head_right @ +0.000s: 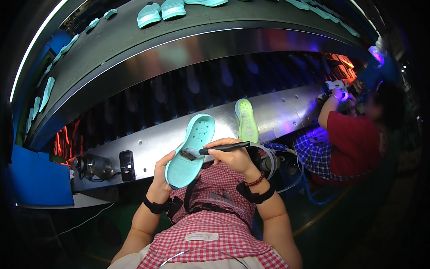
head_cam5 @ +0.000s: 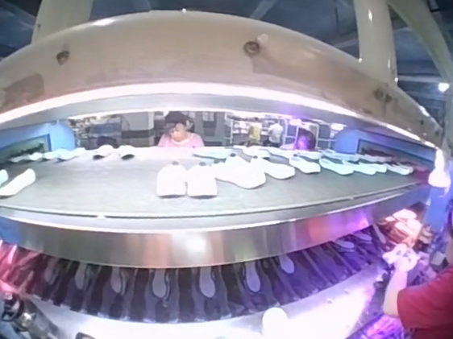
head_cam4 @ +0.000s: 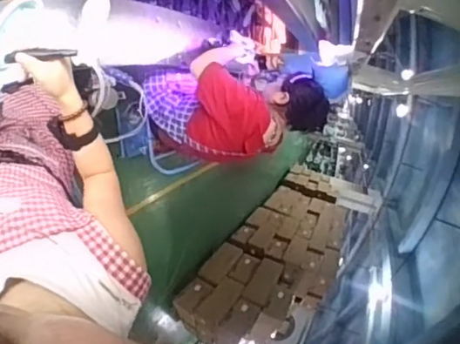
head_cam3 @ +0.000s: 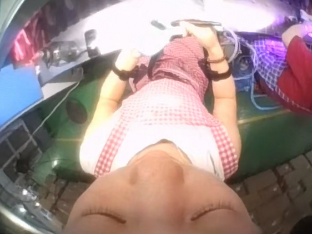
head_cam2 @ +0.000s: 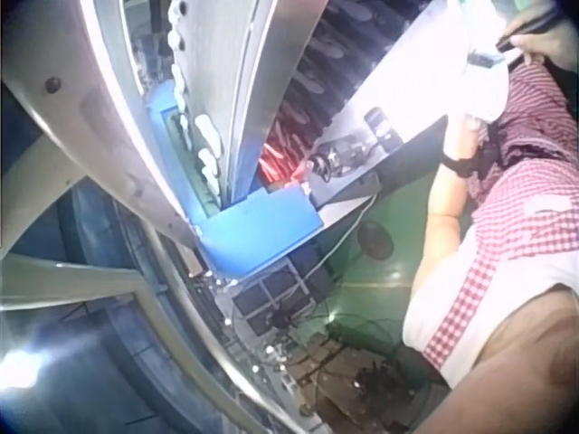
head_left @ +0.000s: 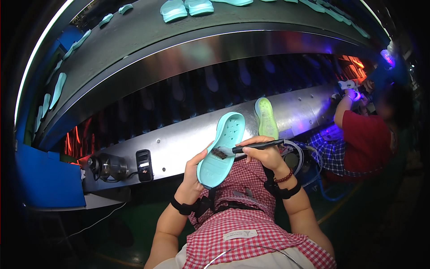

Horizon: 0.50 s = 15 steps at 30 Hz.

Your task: Applying primer or adhesive to shoe soles with a brush at an industrial assembly line.

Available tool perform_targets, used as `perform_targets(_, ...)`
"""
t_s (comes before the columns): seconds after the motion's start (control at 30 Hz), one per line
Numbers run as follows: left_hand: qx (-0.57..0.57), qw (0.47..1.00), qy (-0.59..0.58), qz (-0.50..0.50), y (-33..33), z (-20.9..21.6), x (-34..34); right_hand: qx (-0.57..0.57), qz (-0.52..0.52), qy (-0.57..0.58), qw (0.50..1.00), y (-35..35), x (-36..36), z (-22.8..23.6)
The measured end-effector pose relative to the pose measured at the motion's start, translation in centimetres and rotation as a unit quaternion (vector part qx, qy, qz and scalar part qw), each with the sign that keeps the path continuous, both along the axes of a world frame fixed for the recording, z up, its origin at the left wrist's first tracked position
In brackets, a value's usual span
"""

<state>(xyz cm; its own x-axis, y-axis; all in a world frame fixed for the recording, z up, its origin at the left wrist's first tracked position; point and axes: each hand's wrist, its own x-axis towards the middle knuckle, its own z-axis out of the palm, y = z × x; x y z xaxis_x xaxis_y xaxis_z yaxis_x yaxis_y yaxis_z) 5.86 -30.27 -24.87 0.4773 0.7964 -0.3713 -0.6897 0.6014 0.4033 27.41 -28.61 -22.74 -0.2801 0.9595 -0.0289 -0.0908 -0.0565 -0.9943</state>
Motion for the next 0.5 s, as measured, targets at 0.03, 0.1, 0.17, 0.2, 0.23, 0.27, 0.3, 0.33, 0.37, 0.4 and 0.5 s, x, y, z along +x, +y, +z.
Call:
perform_targets(0.03, 0.002, 1.0, 0.002, 0.001, -0.1, 0.1, 0.0, 0.002, 0.001, 0.002, 1.0, -0.1, -0.2, 0.0)
perform_targets(0.1, 0.009, 1.0, -0.025, 0.018, 0.1, -0.3, 0.0, -0.009, -0.016, 0.016, 1.0, -0.1, -0.3, -0.2)
perform_targets(0.17, 0.0, 0.999, -0.025, 0.025, 0.1, -0.8, -0.1, -0.011, -0.045, 0.007, 0.999, 0.1, -0.6, -0.1)
perform_targets(0.2, -0.007, 0.999, -0.025, 0.035, 0.1, -1.0, 0.0, -0.012, -0.072, -0.002, 0.997, 0.2, -0.7, 0.0)
perform_targets(0.23, -0.007, 0.999, -0.025, 0.031, 0.1, -1.1, 0.1, 0.005, -0.096, -0.014, 0.995, 0.8, -0.6, 0.1)
perform_targets(0.27, -0.019, 0.999, -0.024, 0.038, -0.2, -1.2, 0.2, 0.002, -0.113, -0.032, 0.993, 0.9, -0.6, -0.1)
perform_targets(0.3, -0.03, 0.998, -0.022, 0.044, -0.3, -1.3, 0.3, 0.0, -0.13, -0.049, 0.99, 1.1, -0.6, -0.5)
perform_targets(0.33, -0.03, 0.998, -0.023, 0.041, -0.4, -1.5, 0.4, 0.001, -0.132, -0.05, 0.99, 1.2, -1.1, -1.0)
perform_targets(0.37, -0.03, 0.998, -0.013, 0.053, -0.6, -1.8, 0.5, 0.06, -0.173, -0.082, 0.98, 1.2, -2.0, -1.8)
perform_targets(0.4, -0.028, 0.998, -0.004, 0.064, -0.4, -2.0, 0.7, 0.122, -0.213, -0.113, 0.963, 1.5, -2.5, -2.6)
perform_targets(0.5, -0.05, 0.992, 0.01, 0.119, -0.4, -1.8, 0.7, 0.274, -0.161, -0.189, 0.929, -0.3, -4.6, -3.6)
